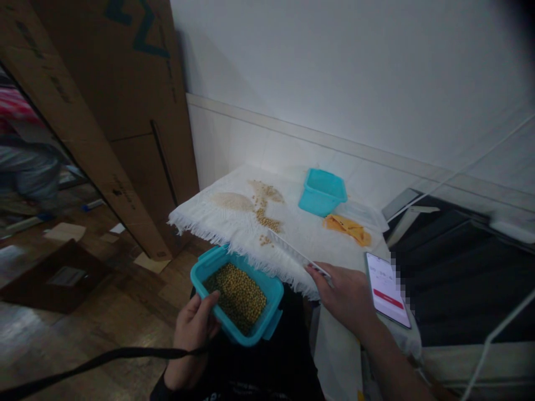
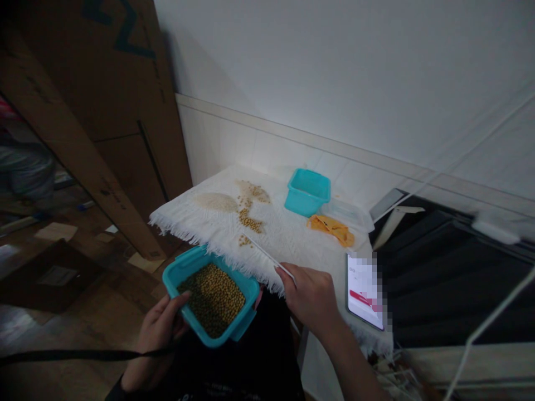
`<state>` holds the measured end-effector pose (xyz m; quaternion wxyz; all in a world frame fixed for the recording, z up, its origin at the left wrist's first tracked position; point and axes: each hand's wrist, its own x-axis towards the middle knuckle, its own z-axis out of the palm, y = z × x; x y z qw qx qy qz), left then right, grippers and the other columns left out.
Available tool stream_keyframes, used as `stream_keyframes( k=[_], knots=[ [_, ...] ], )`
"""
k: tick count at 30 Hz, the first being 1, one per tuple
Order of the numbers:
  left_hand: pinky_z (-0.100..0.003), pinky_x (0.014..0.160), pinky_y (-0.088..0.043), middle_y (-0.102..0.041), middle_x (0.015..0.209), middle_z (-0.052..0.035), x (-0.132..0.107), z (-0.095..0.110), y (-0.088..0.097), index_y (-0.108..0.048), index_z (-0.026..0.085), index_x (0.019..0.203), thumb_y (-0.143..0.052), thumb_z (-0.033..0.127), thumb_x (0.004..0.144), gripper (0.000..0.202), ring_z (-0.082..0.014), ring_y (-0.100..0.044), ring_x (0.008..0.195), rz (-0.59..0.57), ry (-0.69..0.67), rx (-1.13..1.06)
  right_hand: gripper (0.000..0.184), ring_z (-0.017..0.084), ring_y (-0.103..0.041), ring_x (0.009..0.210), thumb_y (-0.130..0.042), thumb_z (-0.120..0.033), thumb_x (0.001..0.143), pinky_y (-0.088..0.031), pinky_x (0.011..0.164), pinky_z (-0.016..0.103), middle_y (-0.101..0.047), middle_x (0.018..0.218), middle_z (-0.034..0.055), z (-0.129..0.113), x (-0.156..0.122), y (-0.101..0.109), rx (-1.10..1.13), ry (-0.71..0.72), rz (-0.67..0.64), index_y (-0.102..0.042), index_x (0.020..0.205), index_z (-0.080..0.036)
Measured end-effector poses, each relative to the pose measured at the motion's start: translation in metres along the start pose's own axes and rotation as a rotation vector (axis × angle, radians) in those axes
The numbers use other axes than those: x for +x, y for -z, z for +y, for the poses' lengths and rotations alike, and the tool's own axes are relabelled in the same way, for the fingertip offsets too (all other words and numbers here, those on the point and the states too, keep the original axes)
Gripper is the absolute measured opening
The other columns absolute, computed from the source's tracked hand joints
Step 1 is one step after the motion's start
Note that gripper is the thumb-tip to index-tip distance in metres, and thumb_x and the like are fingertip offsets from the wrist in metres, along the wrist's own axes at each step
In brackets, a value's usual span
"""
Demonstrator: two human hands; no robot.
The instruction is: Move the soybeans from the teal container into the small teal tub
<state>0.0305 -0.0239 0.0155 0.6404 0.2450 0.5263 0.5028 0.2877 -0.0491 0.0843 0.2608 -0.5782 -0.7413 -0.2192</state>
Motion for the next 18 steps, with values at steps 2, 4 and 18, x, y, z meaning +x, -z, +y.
stream_keyframes(
  k=[2, 4, 18],
  knots=[
    [-0.014, 0.035, -0.031, -0.045, 0.044, 0.0087, -0.001, 0.002, 0.0, -0.058, 0.017, 0.065, -0.072, 0.034, 0.065, 0.022, -0.0041, -0.037, 0.037, -0.006, 0.003, 0.0, 0.02, 0.014, -0.067, 0.061, -0.05, -0.024, 0.088, -0.047, 0.059, 0.022, -0.072, 0.075, 0.0025, -0.003, -0.003, 0.003, 0.01, -0.022, -0.023, -0.068, 0.083, -0.016],
    [-0.014, 0.035, -0.029, -0.044, 0.042, 0.0091, -0.002, 0.003, -0.001, -0.057, 0.017, 0.063, -0.072, 0.034, 0.065, 0.022, -0.0039, -0.036, 0.036, -0.002, 0.005, 0.001, 0.021, 0.014, -0.067, 0.059, -0.049, -0.025, 0.088, -0.047, 0.057, 0.022, -0.072, 0.074, 0.0023, -0.005, -0.005, 0.006, 0.024, -0.037, -0.045, -0.068, 0.084, -0.017],
    [-0.014, 0.034, -0.027, -0.042, 0.041, 0.0095, 0.003, 0.0, 0.002, -0.057, 0.017, 0.064, -0.07, 0.036, 0.066, 0.024, -0.0038, -0.035, 0.035, 0.001, -0.008, 0.015, 0.017, 0.012, -0.068, 0.069, -0.049, -0.016, 0.087, -0.052, 0.064, 0.022, -0.072, 0.083, 0.0037, -0.018, -0.002, 0.001, 0.109, 0.139, -0.026, -0.066, 0.091, -0.015]
  ],
)
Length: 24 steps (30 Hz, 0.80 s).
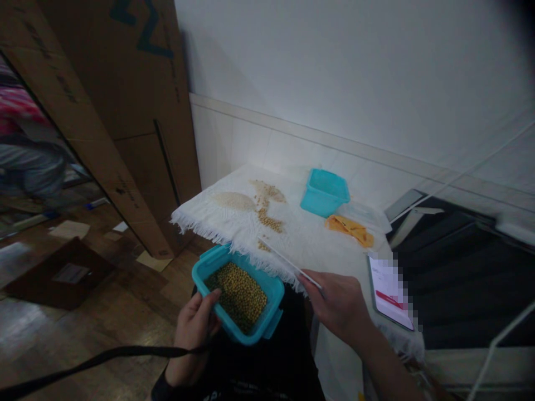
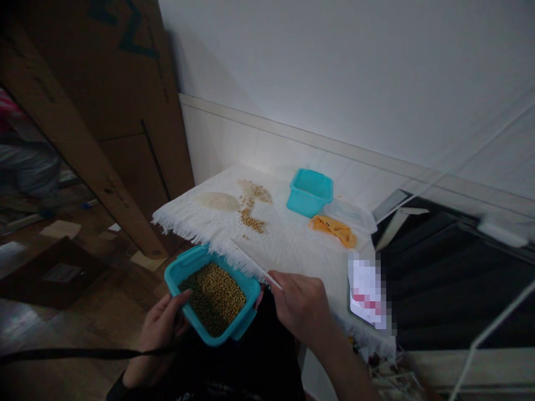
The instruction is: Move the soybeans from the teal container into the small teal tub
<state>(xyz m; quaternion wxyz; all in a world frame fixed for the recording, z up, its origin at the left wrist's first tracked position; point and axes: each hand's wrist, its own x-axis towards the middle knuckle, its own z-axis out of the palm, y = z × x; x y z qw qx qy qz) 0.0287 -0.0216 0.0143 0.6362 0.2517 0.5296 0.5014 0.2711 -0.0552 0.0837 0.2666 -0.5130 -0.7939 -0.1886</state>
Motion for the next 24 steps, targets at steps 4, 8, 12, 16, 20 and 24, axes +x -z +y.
stream_keyframes(
  k=[4, 8, 12, 16, 20, 24],
  knots=[
    [-0.014, 0.034, -0.029, -0.045, 0.042, 0.0086, 0.0, 0.002, -0.001, -0.058, 0.017, 0.065, -0.072, 0.036, 0.064, 0.024, -0.0039, -0.037, 0.035, 0.007, 0.019, -0.015, 0.019, 0.011, -0.067, 0.074, -0.052, -0.012, 0.084, -0.052, 0.068, 0.021, -0.072, 0.089, 0.003, -0.016, -0.004, 0.004, 0.143, 0.003, -0.003, -0.064, 0.098, -0.016],
    [-0.014, 0.033, -0.029, -0.046, 0.041, 0.0086, -0.002, 0.005, -0.003, -0.057, 0.017, 0.062, -0.072, 0.034, 0.063, 0.023, -0.0041, -0.037, 0.034, 0.003, 0.019, -0.03, 0.016, 0.012, -0.068, 0.071, -0.052, -0.017, 0.085, -0.052, 0.065, 0.022, -0.073, 0.083, 0.0027, -0.012, 0.003, 0.003, 0.108, -0.024, 0.018, -0.067, 0.092, -0.017],
    [-0.014, 0.033, -0.029, -0.044, 0.04, 0.0091, -0.002, 0.005, -0.002, -0.057, 0.017, 0.061, -0.073, 0.034, 0.063, 0.023, -0.0038, -0.036, 0.034, 0.004, 0.006, -0.036, 0.023, 0.015, -0.067, 0.061, -0.051, -0.028, 0.087, -0.048, 0.059, 0.023, -0.072, 0.072, 0.005, 0.021, 0.014, -0.001, -0.109, -0.171, 0.085, -0.07, 0.08, -0.016],
    [-0.016, 0.037, -0.036, -0.051, 0.045, 0.0062, 0.0, 0.003, -0.002, -0.061, 0.017, 0.067, -0.074, 0.034, 0.06, 0.023, -0.0067, -0.044, 0.039, 0.011, 0.026, -0.057, 0.031, 0.015, -0.063, 0.048, -0.049, -0.036, 0.087, -0.041, 0.049, 0.023, -0.067, 0.056, 0.0028, 0.051, 0.017, -0.007, -0.211, -0.283, 0.09, -0.07, 0.076, -0.017],
    [-0.017, 0.037, -0.037, -0.051, 0.046, 0.0064, 0.0, 0.002, -0.001, -0.06, 0.017, 0.064, -0.073, 0.035, 0.062, 0.022, -0.007, -0.044, 0.038, 0.014, 0.012, -0.029, 0.032, 0.015, -0.063, 0.049, -0.048, -0.037, 0.088, -0.04, 0.049, 0.022, -0.068, 0.057, 0.0023, 0.053, 0.016, -0.01, -0.195, -0.285, 0.044, -0.07, 0.074, -0.018],
    [-0.015, 0.034, -0.031, -0.049, 0.045, 0.0074, -0.001, 0.002, -0.001, -0.06, 0.017, 0.066, -0.072, 0.035, 0.063, 0.022, -0.0051, -0.04, 0.036, 0.012, 0.008, -0.027, 0.029, 0.015, -0.065, 0.052, -0.048, -0.034, 0.088, -0.04, 0.05, 0.022, -0.07, 0.062, 0.0031, 0.048, 0.02, -0.014, -0.159, -0.259, 0.023, -0.071, 0.078, -0.018]
  ],
)
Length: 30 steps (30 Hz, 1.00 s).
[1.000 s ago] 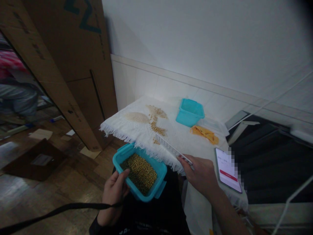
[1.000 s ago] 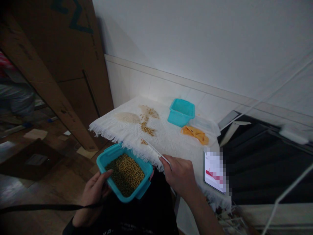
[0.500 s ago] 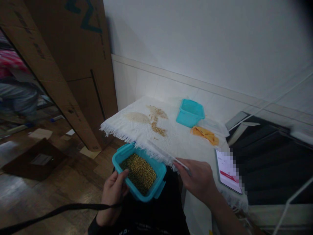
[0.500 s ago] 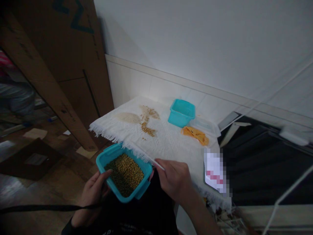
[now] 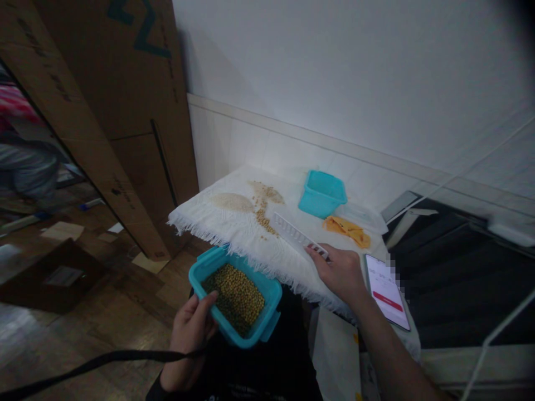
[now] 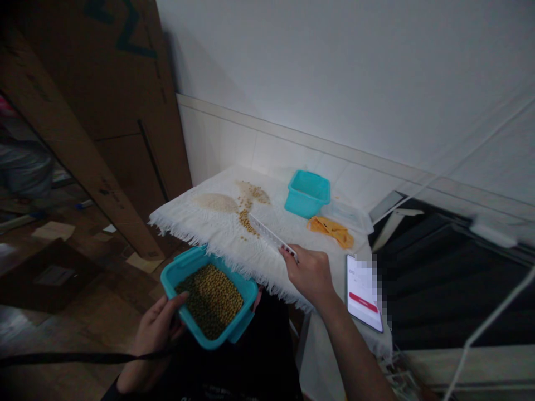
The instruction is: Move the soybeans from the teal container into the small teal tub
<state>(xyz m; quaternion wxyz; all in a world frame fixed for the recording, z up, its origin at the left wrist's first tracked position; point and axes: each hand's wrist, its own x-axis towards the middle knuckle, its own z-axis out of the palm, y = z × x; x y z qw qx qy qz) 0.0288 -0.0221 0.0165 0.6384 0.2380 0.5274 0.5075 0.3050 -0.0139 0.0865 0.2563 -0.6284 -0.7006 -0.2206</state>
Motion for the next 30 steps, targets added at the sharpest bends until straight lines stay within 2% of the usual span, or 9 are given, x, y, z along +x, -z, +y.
stream_keyframes(
  k=[3, 7, 11, 16, 19, 30],
  knots=[
    [-0.016, 0.038, -0.035, -0.051, 0.048, 0.0061, -0.001, 0.001, -0.001, -0.061, 0.017, 0.067, -0.072, 0.035, 0.064, 0.022, -0.0056, -0.043, 0.039, -0.022, 0.007, -0.018, 0.028, 0.015, -0.065, 0.054, -0.048, -0.033, 0.088, -0.041, 0.051, 0.023, -0.071, 0.064, 0.003, -0.001, 0.003, -0.004, -0.003, 0.007, 0.002, -0.071, 0.082, -0.018],
    [-0.014, 0.035, -0.03, -0.044, 0.044, 0.0085, 0.0, 0.001, 0.0, -0.06, 0.018, 0.066, -0.071, 0.035, 0.066, 0.021, -0.0042, -0.035, 0.037, -0.034, -0.019, -0.006, 0.029, 0.014, -0.064, 0.052, -0.047, -0.033, 0.088, -0.039, 0.05, 0.022, -0.069, 0.061, 0.0022, -0.003, 0.004, -0.004, 0.008, 0.032, -0.02, -0.07, 0.08, -0.018],
    [-0.014, 0.034, -0.028, -0.042, 0.043, 0.0085, 0.001, -0.001, 0.002, -0.058, 0.017, 0.062, -0.071, 0.036, 0.065, 0.023, -0.0041, -0.035, 0.037, -0.013, -0.019, 0.012, 0.028, 0.014, -0.064, 0.051, -0.048, -0.029, 0.088, -0.04, 0.05, 0.022, -0.07, 0.062, 0.0039, -0.009, -0.001, 0.004, 0.002, 0.076, 0.046, -0.07, 0.079, -0.015],
    [-0.014, 0.035, -0.03, -0.046, 0.045, 0.0076, 0.002, -0.002, 0.003, -0.059, 0.017, 0.064, -0.072, 0.036, 0.065, 0.022, -0.0042, -0.038, 0.038, -0.004, 0.014, -0.004, 0.028, 0.014, -0.064, 0.051, -0.047, -0.03, 0.089, -0.042, 0.051, 0.021, -0.07, 0.064, 0.0034, -0.017, -0.007, 0.013, 0.01, 0.068, 0.007, -0.069, 0.078, -0.016],
    [-0.014, 0.035, -0.029, -0.045, 0.043, 0.0084, 0.001, -0.001, 0.002, -0.058, 0.018, 0.063, -0.071, 0.035, 0.066, 0.022, -0.004, -0.037, 0.037, -0.011, 0.008, -0.004, 0.025, 0.015, -0.065, 0.053, -0.049, -0.028, 0.088, -0.044, 0.053, 0.022, -0.071, 0.067, 0.0046, -0.02, -0.009, 0.015, -0.001, 0.076, 0.043, -0.069, 0.079, -0.015],
    [-0.015, 0.034, -0.028, -0.045, 0.042, 0.008, 0.001, 0.002, 0.0, -0.058, 0.017, 0.063, -0.074, 0.036, 0.062, 0.025, -0.0042, -0.037, 0.035, -0.012, 0.018, -0.005, 0.02, 0.012, -0.065, 0.054, -0.051, -0.024, 0.087, -0.042, 0.054, 0.021, -0.071, 0.068, 0.0023, -0.026, -0.013, 0.006, 0.057, 0.11, 0.046, -0.068, 0.08, -0.014]
  ],
)
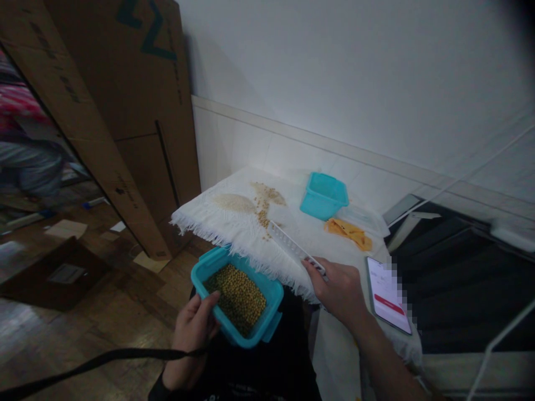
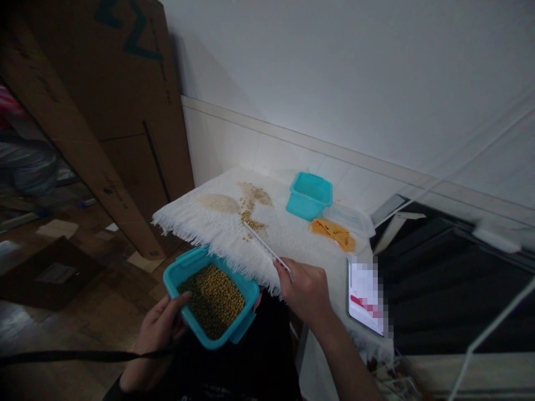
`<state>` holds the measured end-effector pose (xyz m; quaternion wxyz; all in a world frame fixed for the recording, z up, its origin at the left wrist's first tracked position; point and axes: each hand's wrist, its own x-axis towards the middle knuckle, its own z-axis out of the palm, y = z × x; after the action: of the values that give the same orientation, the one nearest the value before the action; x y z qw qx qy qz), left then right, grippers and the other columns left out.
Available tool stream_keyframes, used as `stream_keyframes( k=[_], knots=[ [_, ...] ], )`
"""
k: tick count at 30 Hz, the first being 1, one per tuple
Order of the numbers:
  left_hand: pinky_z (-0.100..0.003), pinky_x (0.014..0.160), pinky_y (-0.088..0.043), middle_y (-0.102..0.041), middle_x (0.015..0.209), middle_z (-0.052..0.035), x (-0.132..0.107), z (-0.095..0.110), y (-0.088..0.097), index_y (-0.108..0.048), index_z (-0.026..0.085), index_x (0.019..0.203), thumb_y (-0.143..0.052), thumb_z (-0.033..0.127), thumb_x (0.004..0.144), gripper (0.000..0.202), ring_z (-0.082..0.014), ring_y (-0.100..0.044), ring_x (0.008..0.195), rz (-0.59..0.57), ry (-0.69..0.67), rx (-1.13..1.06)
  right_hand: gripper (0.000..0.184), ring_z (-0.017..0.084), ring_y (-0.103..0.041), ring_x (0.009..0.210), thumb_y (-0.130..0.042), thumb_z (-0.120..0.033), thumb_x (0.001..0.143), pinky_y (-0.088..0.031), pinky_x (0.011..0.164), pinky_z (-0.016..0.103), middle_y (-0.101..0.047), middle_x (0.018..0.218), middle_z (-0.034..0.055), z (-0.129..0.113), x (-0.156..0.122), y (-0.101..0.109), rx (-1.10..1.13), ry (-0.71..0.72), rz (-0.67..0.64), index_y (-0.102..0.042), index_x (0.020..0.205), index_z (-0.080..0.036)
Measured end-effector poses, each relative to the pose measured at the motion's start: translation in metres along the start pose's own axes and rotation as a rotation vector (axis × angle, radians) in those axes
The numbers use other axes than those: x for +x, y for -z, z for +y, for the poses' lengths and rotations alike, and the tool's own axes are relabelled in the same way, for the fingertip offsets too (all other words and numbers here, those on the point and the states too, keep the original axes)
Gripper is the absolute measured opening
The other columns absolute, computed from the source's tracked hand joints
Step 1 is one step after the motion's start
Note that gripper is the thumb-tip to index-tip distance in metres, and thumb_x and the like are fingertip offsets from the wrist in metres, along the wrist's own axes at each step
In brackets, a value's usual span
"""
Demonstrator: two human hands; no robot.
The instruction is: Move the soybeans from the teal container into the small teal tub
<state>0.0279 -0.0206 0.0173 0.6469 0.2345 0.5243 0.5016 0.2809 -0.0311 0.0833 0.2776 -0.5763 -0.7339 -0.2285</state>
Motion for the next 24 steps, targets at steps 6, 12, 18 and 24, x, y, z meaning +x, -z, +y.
stream_keyframes(
  k=[6, 12, 18, 24],
  knots=[
    [-0.015, 0.031, -0.025, -0.043, 0.039, 0.009, -0.002, 0.003, -0.001, -0.059, 0.017, 0.064, -0.074, 0.034, 0.061, 0.023, -0.004, -0.034, 0.033, -0.007, -0.03, -0.023, 0.021, 0.012, -0.065, 0.055, -0.051, -0.025, 0.087, -0.042, 0.055, 0.02, -0.071, 0.068, 0.0022, -0.001, 0.003, 0.004, -0.034, 0.0, 0.024, -0.068, 0.08, -0.015],
    [-0.014, 0.033, -0.027, -0.048, 0.044, 0.0081, 0.0, 0.001, 0.001, -0.059, 0.017, 0.067, -0.073, 0.034, 0.064, 0.022, -0.0037, -0.038, 0.036, 0.006, 0.001, -0.022, 0.027, 0.012, -0.062, 0.047, -0.049, -0.029, 0.089, -0.041, 0.05, 0.021, -0.068, 0.059, 0.0026, 0.004, -0.001, 0.01, -0.117, 0.0, 0.015, -0.069, 0.077, -0.015],
    [-0.014, 0.032, -0.026, -0.04, 0.04, 0.0096, 0.001, -0.002, 0.005, -0.052, 0.017, 0.058, -0.072, 0.037, 0.065, 0.028, -0.003, -0.032, 0.034, -0.012, -0.032, -0.002, 0.024, 0.012, -0.064, 0.053, -0.05, -0.027, 0.088, -0.043, 0.054, 0.02, -0.07, 0.065, 0.0029, 0.001, -0.004, 0.005, -0.038, 0.0, 0.013, -0.069, 0.079, -0.014],
    [-0.014, 0.036, -0.032, -0.048, 0.045, 0.0086, 0.002, -0.002, 0.003, -0.056, 0.018, 0.066, -0.071, 0.036, 0.066, 0.023, -0.004, -0.04, 0.038, 0.012, -0.002, -0.012, 0.019, 0.012, -0.066, 0.059, -0.052, -0.024, 0.087, -0.044, 0.058, 0.02, -0.072, 0.073, 0.0019, 0.0, 0.0, 0.001, 0.03, 0.019, -0.003, -0.068, 0.082, -0.015]
  ],
)
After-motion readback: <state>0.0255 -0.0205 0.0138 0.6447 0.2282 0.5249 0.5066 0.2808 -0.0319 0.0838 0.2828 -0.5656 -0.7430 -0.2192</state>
